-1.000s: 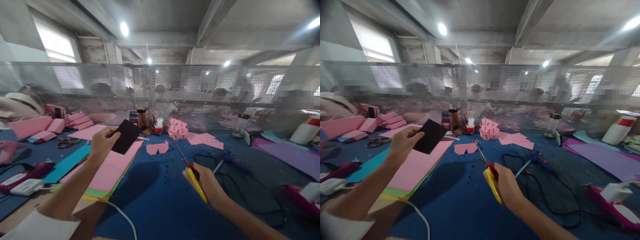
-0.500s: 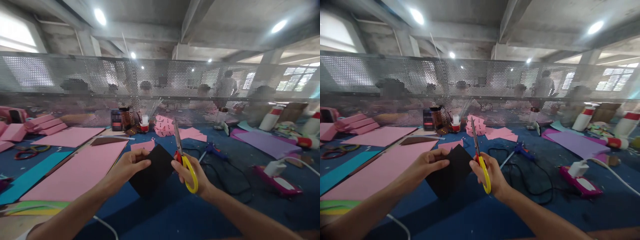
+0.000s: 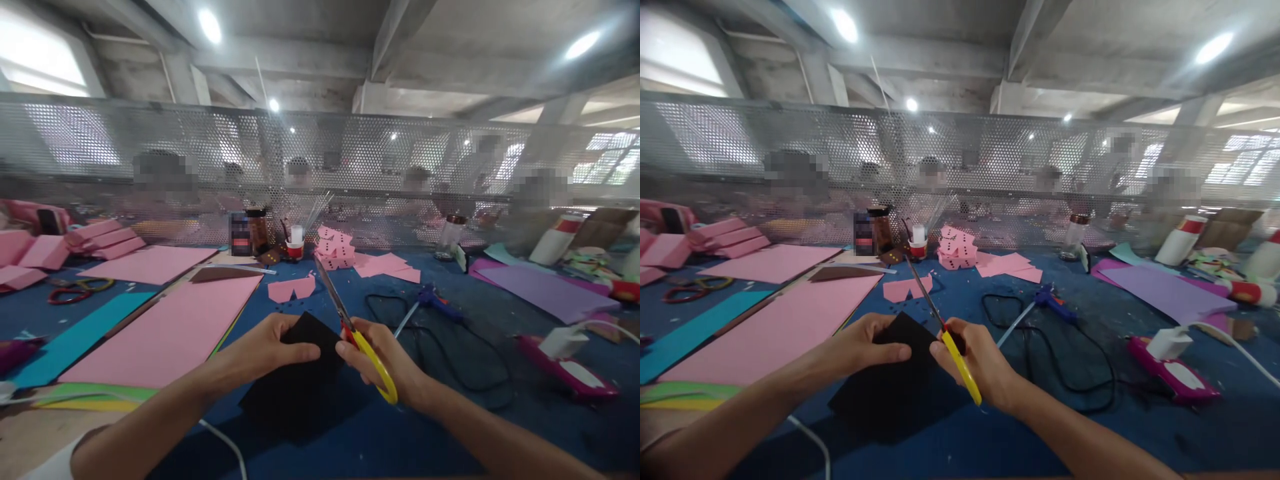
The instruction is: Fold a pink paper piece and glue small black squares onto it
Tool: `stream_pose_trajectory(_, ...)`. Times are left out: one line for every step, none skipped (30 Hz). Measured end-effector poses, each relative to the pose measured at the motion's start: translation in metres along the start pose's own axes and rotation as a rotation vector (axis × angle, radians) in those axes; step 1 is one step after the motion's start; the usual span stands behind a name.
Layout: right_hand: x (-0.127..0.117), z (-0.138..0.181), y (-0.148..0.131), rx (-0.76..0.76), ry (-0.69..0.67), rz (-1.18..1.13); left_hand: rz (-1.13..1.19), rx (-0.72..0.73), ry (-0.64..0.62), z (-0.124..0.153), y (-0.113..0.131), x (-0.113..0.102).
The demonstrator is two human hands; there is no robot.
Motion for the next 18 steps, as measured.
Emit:
stream_pose_trajectory(0.000, 0.001, -0.001, -0.013, 0.003, 0.011, 0.017, -0.008, 0.040, -0.001, -0.001, -0.001)
stream_pose_trajectory(-0.001, 0.001, -0.004, -0.033, 0.007, 0.036, 0.032, -0.012, 0.073, -0.001, -0.002, -0.003)
stream_pose_trajectory(-0.002, 0.002, -0.006, -0.057, 0.011, 0.072, 0.055, -0.009, 0.096, 0.000, -0.001, -0.005)
stream_pose_trajectory(-0.003, 0.003, -0.009, -0.078, 0.011, 0.115, 0.086, -0.006, 0.111, 0.000, 0.000, -0.007)
stream_pose_trajectory(-0.004, 0.004, -0.011, -0.091, 0.007, 0.164, 0.120, -0.006, 0.126, 0.001, 0.001, -0.010)
stream_pose_trajectory(-0.005, 0.004, -0.013, -0.100, -0.004, 0.214, 0.155, -0.010, 0.145, 0.002, 0.003, -0.014)
stream_pose_trajectory(-0.007, 0.005, -0.014, -0.103, -0.014, 0.267, 0.183, -0.017, 0.171, 0.003, 0.003, -0.020)
stream_pose_trajectory(-0.009, 0.005, -0.014, -0.102, -0.012, 0.325, 0.206, -0.025, 0.204, 0.004, 0.004, -0.027)
stream_pose_trajectory(-0.011, 0.005, -0.014, -0.101, -0.001, 0.391, 0.221, -0.034, 0.237, 0.004, 0.004, -0.034)
stream_pose_trajectory(-0.015, 0.005, -0.013, -0.102, 0.026, 0.464, 0.229, -0.040, 0.267, 0.004, 0.003, -0.041)
stream_pose_trajectory(-0.018, 0.004, -0.013, -0.110, 0.055, 0.538, 0.233, -0.044, 0.292, 0.004, 0.002, -0.047)
stream_pose_trajectory(-0.021, 0.004, -0.014, -0.125, 0.083, 0.611, 0.235, -0.047, 0.312, 0.004, 0.001, -0.052)
stream_pose_trajectory(-0.023, 0.004, -0.014, -0.145, 0.107, 0.679, 0.235, -0.049, 0.328, 0.003, 0.000, -0.056)
stream_pose_trajectory(-0.024, 0.004, -0.015, -0.166, 0.122, 0.740, 0.233, -0.050, 0.337, 0.004, -0.001, -0.059)
stream_pose_trajectory(-0.024, 0.004, -0.016, -0.186, 0.131, 0.790, 0.232, -0.047, 0.339, 0.004, -0.001, -0.061)
stream_pose_trajectory(-0.024, 0.003, -0.016, -0.199, 0.135, 0.832, 0.231, -0.040, 0.335, 0.005, 0.000, -0.062)
stream_pose_trajectory(-0.024, 0.003, -0.015, -0.205, 0.137, 0.865, 0.231, -0.028, 0.328, 0.006, 0.002, -0.063)
stream_pose_trajectory(-0.024, 0.003, -0.015, -0.207, 0.137, 0.891, 0.230, -0.013, 0.319, 0.008, 0.005, -0.063)
Point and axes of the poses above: each hand's wrist, its own z-axis away from the middle knuckle, its own x-axis out of the palm, y = z × x, the point moved 9 cm from there along -z, towards the middle knuckle, and after that the axes turned 2 degrees about z, right-handed, at the moved point
